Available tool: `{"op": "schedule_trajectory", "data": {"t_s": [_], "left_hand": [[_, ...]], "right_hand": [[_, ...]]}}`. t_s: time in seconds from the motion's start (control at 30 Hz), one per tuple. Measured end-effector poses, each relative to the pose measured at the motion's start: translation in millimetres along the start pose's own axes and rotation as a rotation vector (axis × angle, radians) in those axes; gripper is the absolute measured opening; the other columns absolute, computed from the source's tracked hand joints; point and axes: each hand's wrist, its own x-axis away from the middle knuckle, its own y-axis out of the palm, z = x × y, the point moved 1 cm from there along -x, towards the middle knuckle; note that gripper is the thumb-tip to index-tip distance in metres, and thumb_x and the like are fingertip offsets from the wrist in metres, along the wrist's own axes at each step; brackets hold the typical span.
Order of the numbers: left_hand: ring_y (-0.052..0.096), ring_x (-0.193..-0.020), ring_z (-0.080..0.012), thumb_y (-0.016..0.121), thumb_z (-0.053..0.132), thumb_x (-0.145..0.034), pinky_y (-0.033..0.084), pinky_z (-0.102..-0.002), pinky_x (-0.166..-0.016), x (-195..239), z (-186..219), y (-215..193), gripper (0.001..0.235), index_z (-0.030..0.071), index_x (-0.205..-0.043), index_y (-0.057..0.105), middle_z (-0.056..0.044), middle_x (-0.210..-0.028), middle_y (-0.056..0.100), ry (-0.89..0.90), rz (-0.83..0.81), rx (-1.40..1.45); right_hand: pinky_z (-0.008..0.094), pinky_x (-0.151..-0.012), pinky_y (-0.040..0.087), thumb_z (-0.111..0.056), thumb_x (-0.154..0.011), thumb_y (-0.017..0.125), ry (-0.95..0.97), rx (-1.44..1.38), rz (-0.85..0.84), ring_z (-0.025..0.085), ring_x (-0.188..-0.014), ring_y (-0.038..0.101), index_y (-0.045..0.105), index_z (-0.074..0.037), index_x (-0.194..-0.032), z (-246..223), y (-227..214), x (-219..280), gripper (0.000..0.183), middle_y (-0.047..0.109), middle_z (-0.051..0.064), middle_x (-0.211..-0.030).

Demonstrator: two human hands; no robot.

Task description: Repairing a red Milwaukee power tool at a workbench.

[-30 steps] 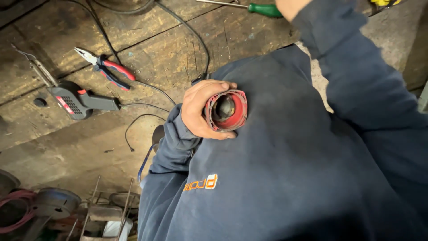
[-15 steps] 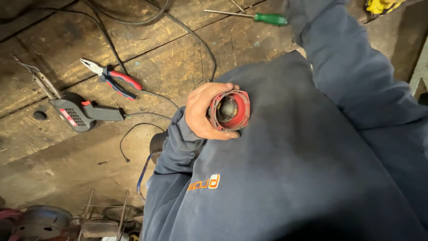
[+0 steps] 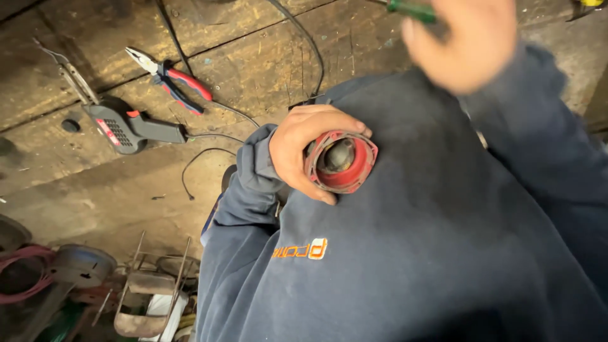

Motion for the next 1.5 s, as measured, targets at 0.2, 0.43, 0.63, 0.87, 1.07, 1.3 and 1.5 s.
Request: {"op": "schedule_trajectory", "data": {"t_s": [0.2,0.43,0.63,0.87,1.07,1.3,1.5], "left_hand": [[0.073,-0.118,-0.0315,0.101,0.049,-0.066,0.058,-0.037,-0.103,-19.1,0.6,7.0,0.097,0.001,-0.137,0.056,-0.016,-0.131,0.069,-0.119,-0.071,-0.077],[0.074,-0.123,-0.0262,0.101,0.045,-0.074,0.058,-0.034,-0.109,-32.3,-8.3,15.7,0.104,0.002,-0.151,0.046,-0.013,-0.132,0.070,-0.310,-0.026,-0.042],[0.075,-0.123,-0.0269,0.095,0.049,-0.078,0.058,-0.034,-0.107,-45.1,-10.9,15.4,0.096,0.003,-0.147,0.046,-0.014,-0.131,0.071,-0.421,-0.107,-0.034],[0.076,-0.120,-0.0318,0.079,0.052,-0.094,0.060,-0.038,-0.101,-59.7,-18.1,27.6,0.076,0.009,-0.148,0.048,-0.013,-0.129,0.073,-0.577,-0.113,-0.104],[0.076,-0.097,-0.0351,0.070,0.060,-0.092,0.059,-0.041,-0.083,-71.7,-28.4,35.9,0.069,0.012,-0.138,0.050,-0.013,-0.107,0.076,-0.731,-0.234,-0.200],[0.070,-0.072,-0.0399,0.070,0.068,-0.085,0.055,-0.047,-0.064,-98.2,-27.9,46.8,0.074,0.013,-0.132,0.052,-0.015,-0.079,0.072,-0.827,-0.420,-0.252],[0.073,-0.079,-0.0383,0.074,0.065,-0.086,0.056,-0.045,-0.067,-99.6,-30.1,43.1,0.072,0.012,-0.131,0.054,-0.014,-0.090,0.074,-0.712,-0.379,-0.224]], "right_hand": [[0.035,-0.053,0.048,-0.025,-0.086,0.077,-0.618,-0.275,-0.163,0.019,-0.060,0.061,0.072,-0.010,-0.109,-67.4,-59.6,22.4,0.028,0.077,0.003,-0.099],[0.041,-0.043,0.052,-0.047,-0.078,0.076,-0.472,-0.122,-0.581,0.030,-0.056,0.066,0.066,-0.015,-0.123,-62.8,-46.1,3.6,0.056,0.069,0.008,-0.084],[0.047,-0.050,0.054,-0.050,-0.079,0.073,-0.356,-0.141,-0.694,0.035,-0.062,0.068,0.067,-0.020,-0.112,-50.2,-42.8,-0.2,0.045,0.070,0.007,-0.084],[0.051,-0.057,0.052,-0.049,-0.081,0.069,-0.292,-0.394,-0.723,0.039,-0.065,0.067,0.067,-0.013,-0.097,-20.7,-15.0,13.6,0.039,0.070,0.009,-0.086],[0.049,-0.061,0.051,-0.051,-0.089,0.064,-0.119,-0.499,-0.776,0.036,-0.066,0.067,0.066,-0.009,-0.087,3.6,8.6,48.5,0.042,0.067,0.011,-0.069],[0.046,-0.059,0.051,-0.046,-0.089,0.063,-0.060,-0.676,-0.701,0.034,-0.065,0.067,0.072,-0.010,-0.088,10.0,-4.6,67.1,0.037,0.068,0.010,-0.069],[0.047,-0.062,0.050,-0.040,-0.091,0.062,-0.154,-0.700,-0.658,0.034,-0.072,0.067,0.071,-0.009,-0.094,19.5,-4.5,68.6,0.032,0.068,0.009,-0.082]]}}
